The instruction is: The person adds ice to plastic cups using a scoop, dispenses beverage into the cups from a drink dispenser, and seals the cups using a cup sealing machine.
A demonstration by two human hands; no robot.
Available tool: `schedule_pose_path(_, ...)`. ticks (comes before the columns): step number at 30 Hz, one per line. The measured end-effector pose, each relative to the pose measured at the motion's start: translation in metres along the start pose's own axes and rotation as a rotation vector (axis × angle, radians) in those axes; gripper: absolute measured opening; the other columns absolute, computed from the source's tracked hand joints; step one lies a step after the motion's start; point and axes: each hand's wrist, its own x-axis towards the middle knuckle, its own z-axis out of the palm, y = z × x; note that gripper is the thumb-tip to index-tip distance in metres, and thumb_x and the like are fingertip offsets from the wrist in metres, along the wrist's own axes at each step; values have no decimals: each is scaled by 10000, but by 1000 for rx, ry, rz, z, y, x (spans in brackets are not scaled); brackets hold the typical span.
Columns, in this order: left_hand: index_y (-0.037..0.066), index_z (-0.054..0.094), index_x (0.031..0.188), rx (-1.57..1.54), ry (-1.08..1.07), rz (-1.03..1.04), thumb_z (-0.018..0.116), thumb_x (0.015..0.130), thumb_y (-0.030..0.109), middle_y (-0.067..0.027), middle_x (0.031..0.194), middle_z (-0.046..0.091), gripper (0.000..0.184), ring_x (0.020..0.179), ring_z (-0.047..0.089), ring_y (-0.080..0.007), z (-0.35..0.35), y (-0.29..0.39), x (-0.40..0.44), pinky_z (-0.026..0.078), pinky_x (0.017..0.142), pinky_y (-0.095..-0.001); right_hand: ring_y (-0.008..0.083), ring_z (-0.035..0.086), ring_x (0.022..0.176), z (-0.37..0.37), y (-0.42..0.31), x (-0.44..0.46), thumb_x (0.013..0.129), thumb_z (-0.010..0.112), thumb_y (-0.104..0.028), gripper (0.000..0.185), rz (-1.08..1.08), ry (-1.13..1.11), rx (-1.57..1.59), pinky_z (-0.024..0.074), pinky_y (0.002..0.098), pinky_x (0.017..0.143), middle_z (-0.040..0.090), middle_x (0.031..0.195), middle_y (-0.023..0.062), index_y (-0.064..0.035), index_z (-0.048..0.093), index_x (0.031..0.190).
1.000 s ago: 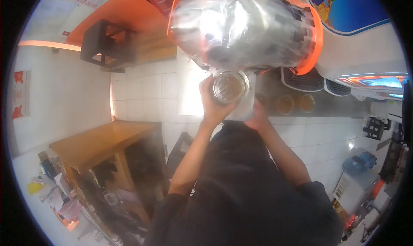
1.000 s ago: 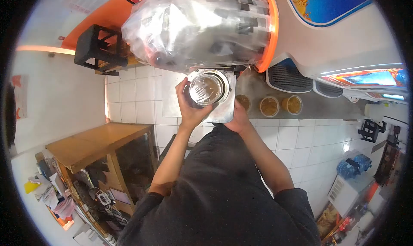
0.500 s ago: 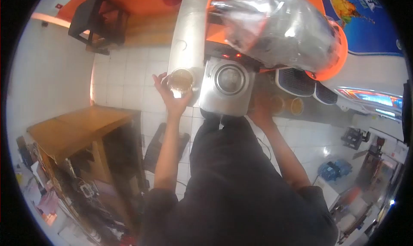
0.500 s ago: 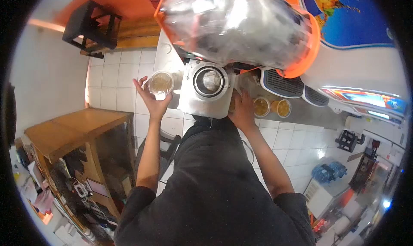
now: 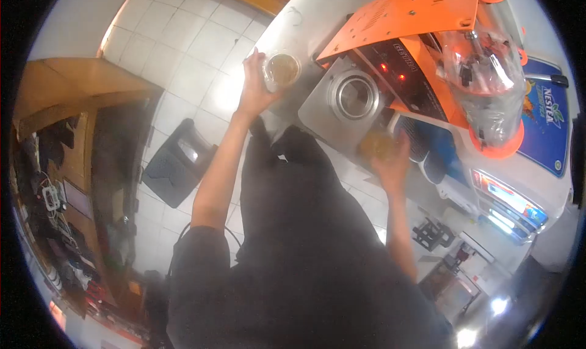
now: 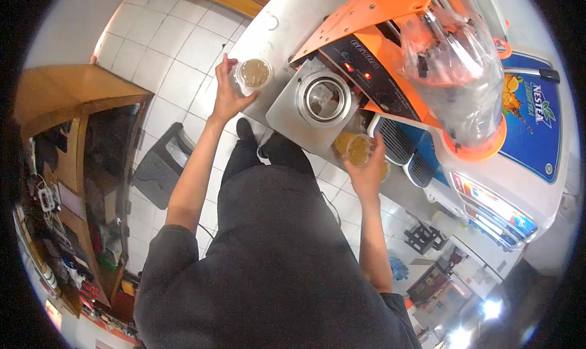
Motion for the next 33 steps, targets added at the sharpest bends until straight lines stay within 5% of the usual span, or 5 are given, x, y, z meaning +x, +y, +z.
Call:
schedule_pose_path(6,43,55,1612,14,108,-208,935,641,156,-204,1393,395,1315,1321,441,-358,-28,-6,-48,413,1109,-465,303,536,1263,-66,-78,6,691,857,-87,878,-42,3,-175,418,407,1083,536,1349,192,-21,396,1436)
schedule_pose_path(8,-22,178,1570,37,214,-242,866,719,142,-210,1373,412,1107,1304,432,-353,-31,-13,-68,422,1078,-455,289,558,1253,-72,-95,14,690,869,-96,876,-90,-21,-144,444,403,1063,556,1357,178,-17,403,1427)
schedule_pose_path(17,50,118,1606,10,308,-342,780,775,2,-174,1389,450,1063,1247,525,-297,-51,-13,-108,488,1001,-424,315,548,1285,-27,-166,54,699,873,-95,852,-257,-121,-113,431,405,1087,561,1374,196,-9,421,1415)
schedule_pose_path(33,92,130,1615,-171,396,-536,688,851,-38,-152,1353,499,956,1150,594,-229,-52,-20,-147,516,900,-352,325,487,1332,46,-110,91,747,889,-175,870,-355,-233,-71,372,435,1140,494,1429,207,-1,411,1453)
